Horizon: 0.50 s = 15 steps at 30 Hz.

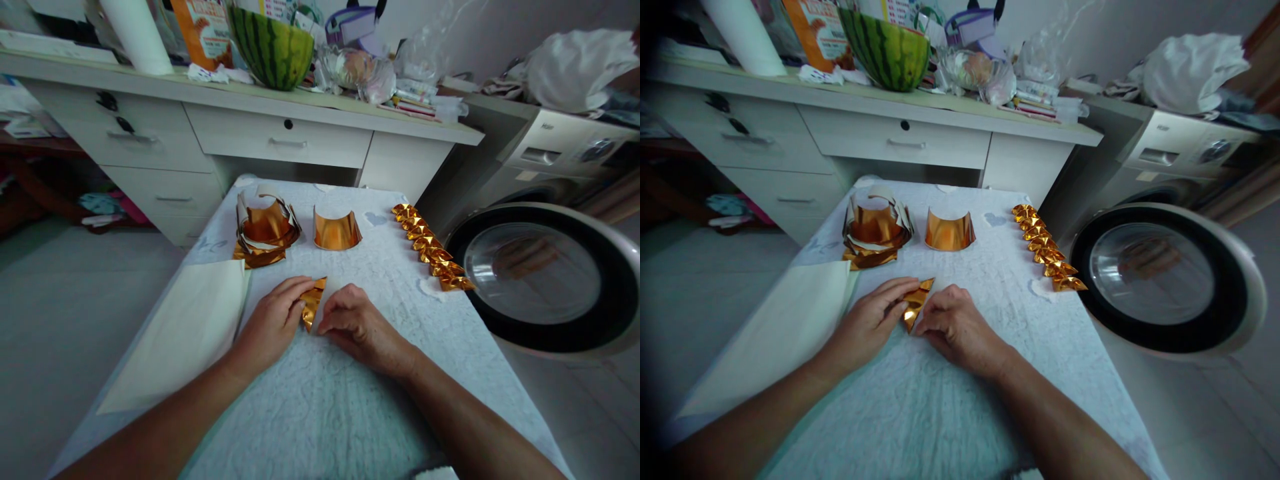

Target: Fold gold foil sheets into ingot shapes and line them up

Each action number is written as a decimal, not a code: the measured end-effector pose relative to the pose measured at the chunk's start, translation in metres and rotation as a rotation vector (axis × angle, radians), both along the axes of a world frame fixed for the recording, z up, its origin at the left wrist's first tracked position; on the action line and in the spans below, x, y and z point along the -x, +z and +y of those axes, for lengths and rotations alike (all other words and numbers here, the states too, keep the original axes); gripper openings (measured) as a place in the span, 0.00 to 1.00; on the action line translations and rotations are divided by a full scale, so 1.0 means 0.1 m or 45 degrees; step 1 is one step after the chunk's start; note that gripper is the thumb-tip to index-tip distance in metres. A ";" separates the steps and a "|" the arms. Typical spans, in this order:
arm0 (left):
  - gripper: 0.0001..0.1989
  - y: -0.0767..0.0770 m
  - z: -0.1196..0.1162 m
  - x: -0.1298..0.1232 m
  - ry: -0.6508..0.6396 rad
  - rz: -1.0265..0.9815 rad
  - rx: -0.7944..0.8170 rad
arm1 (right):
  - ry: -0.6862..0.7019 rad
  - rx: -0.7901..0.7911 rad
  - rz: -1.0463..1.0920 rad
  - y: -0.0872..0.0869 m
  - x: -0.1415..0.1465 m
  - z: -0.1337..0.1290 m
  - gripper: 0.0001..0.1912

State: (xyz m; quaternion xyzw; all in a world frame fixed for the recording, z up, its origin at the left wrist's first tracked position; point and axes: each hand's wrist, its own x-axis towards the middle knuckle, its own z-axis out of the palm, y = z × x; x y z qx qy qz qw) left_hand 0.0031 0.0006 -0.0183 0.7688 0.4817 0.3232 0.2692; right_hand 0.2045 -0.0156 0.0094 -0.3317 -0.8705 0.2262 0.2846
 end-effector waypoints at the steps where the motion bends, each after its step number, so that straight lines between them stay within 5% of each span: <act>1: 0.20 -0.01 0.00 0.00 -0.014 0.043 -0.020 | 0.027 0.023 -0.007 -0.01 0.02 0.00 0.06; 15: 0.16 0.12 -0.08 0.00 -0.058 0.351 -0.074 | 0.001 0.297 -0.048 0.03 -0.02 0.04 0.07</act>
